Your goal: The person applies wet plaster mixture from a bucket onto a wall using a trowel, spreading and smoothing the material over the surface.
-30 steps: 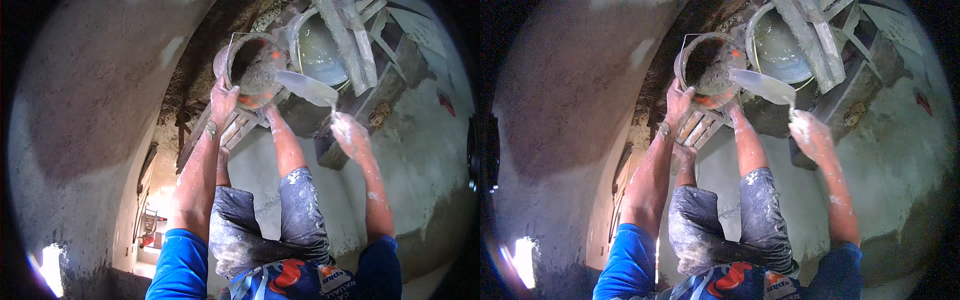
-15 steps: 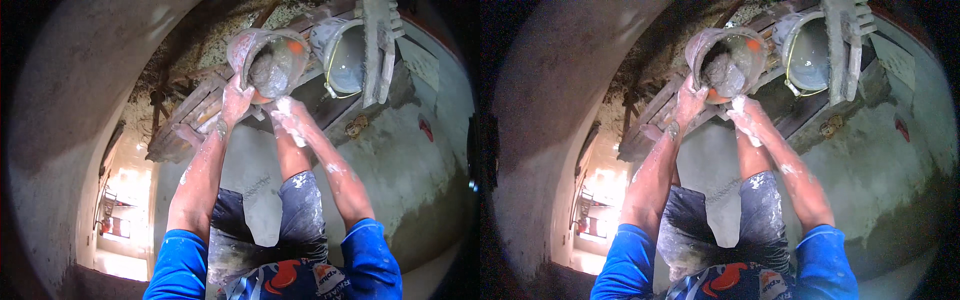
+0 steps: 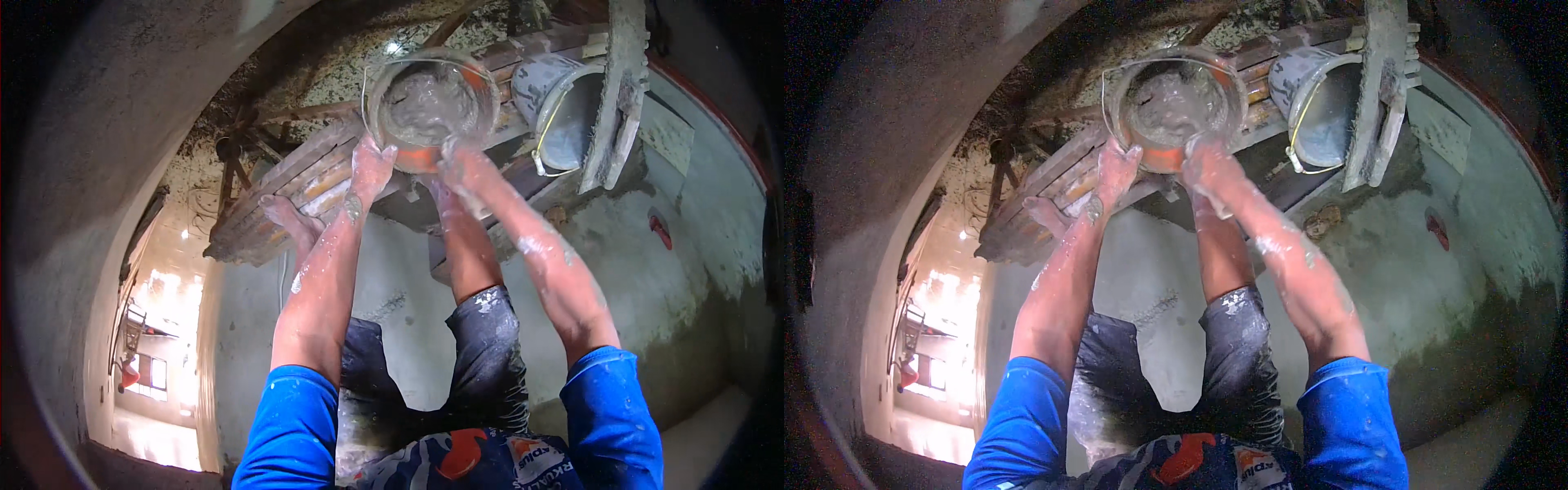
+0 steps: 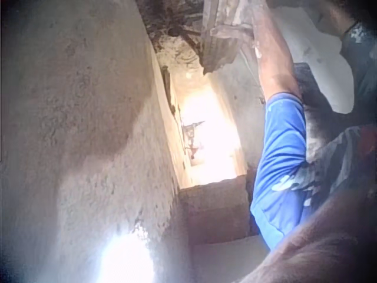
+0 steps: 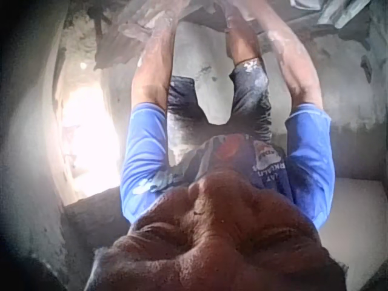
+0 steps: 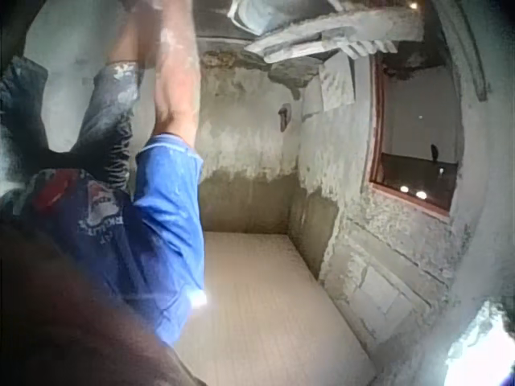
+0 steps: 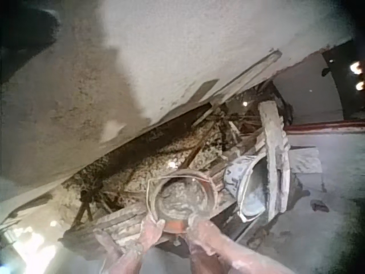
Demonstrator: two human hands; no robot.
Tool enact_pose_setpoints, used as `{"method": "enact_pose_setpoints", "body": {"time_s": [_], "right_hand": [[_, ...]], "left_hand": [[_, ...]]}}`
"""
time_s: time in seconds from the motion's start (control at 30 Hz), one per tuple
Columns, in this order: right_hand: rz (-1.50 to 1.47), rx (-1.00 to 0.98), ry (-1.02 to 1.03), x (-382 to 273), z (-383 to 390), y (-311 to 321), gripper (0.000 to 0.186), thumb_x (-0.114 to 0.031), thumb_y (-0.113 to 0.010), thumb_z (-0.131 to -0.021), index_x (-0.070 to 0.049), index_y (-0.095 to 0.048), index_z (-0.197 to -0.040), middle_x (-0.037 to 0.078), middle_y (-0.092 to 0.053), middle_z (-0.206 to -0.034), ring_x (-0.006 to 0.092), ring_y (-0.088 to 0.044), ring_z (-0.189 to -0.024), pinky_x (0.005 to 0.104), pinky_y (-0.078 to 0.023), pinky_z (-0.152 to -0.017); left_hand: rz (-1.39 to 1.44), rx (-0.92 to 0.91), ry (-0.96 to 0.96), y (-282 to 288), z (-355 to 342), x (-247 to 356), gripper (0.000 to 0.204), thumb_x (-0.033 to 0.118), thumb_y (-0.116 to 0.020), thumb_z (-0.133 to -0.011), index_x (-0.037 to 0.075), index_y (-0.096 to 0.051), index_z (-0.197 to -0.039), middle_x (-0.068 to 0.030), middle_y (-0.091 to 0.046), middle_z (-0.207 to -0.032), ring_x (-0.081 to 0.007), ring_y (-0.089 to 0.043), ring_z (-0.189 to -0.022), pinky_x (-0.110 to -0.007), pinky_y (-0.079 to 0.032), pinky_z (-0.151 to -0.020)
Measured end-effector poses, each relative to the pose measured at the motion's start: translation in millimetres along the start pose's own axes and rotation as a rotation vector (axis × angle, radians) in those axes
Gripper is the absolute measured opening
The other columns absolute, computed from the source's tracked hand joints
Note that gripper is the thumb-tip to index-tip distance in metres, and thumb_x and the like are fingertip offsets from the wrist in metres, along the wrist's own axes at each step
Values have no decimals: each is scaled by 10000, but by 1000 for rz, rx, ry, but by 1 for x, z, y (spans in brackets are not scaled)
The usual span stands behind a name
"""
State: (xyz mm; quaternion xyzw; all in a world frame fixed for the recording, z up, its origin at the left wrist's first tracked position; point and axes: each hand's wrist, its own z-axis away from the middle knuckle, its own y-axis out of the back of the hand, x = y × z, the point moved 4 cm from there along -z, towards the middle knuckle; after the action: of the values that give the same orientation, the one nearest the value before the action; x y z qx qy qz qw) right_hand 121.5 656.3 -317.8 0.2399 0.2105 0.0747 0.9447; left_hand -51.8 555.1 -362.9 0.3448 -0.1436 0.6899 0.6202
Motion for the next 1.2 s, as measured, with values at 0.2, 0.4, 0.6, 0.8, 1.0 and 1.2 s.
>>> {"method": "enact_pose_setpoints", "body": {"time_s": [0.2,0.4,0.6,0.8,1.0,1.2], "right_hand": [[453,-293,85,-34,55,44,216,-173,-570,-852,-1,-600,-978,203,-649,-958,339,-673,-734,409,-549,-629],[637,-14,-65,0,36,53,216,-218,-577,-861,-15,-626,-917,161,-631,-780,356,-639,-710,444,-518,-609],[-391,-300,-258,-15,22,-54,252,-218,-595,-823,16,-614,-913,147,-619,-707,298,-609,-563,404,-514,-556],[-456,-300,-219,-39,57,-6,296,-258,-624,-843,-40,-552,-1030,100,-618,-744,249,-616,-571,349,-524,-541],[412,238,-79,-31,59,55,296,-247,-591,-867,20,-580,-995,256,-644,-863,430,-634,-793,472,-522,-660],[315,24,-154,37,27,-14,315,-211,-629,-800,47,-563,-967,225,-642,-795,352,-666,-746,440,-530,-642]], "left_hand": [[131,54,56,5,22,-14,448,81,-644,-777,-21,-517,-1193,-236,-635,-1058,-390,-608,-1011,-421,-473,-882],[37,16,104,12,33,-4,442,89,-624,-771,-18,-521,-1188,-245,-630,-1034,-399,-607,-997,-439,-475,-876],[-26,38,95,10,32,-2,418,100,-631,-787,-3,-534,-1180,-260,-610,-1077,-410,-572,-1043,-463,-452,-893],[-30,-38,14,21,18,-5,422,113,-640,-793,18,-535,-1191,-244,-612,-1106,-400,-577,-1064,-442,-456,-902],[68,-49,-28,20,28,-4,512,90,-590,-788,28,-461,-1280,-260,-597,-1127,-413,-572,-1059,-448,-461,-900],[54,31,-9,-10,30,18,510,134,-595,-786,-18,-474,-1257,-293,-599,-1095,-421,-577,-1047,-470,-454,-898]]}}
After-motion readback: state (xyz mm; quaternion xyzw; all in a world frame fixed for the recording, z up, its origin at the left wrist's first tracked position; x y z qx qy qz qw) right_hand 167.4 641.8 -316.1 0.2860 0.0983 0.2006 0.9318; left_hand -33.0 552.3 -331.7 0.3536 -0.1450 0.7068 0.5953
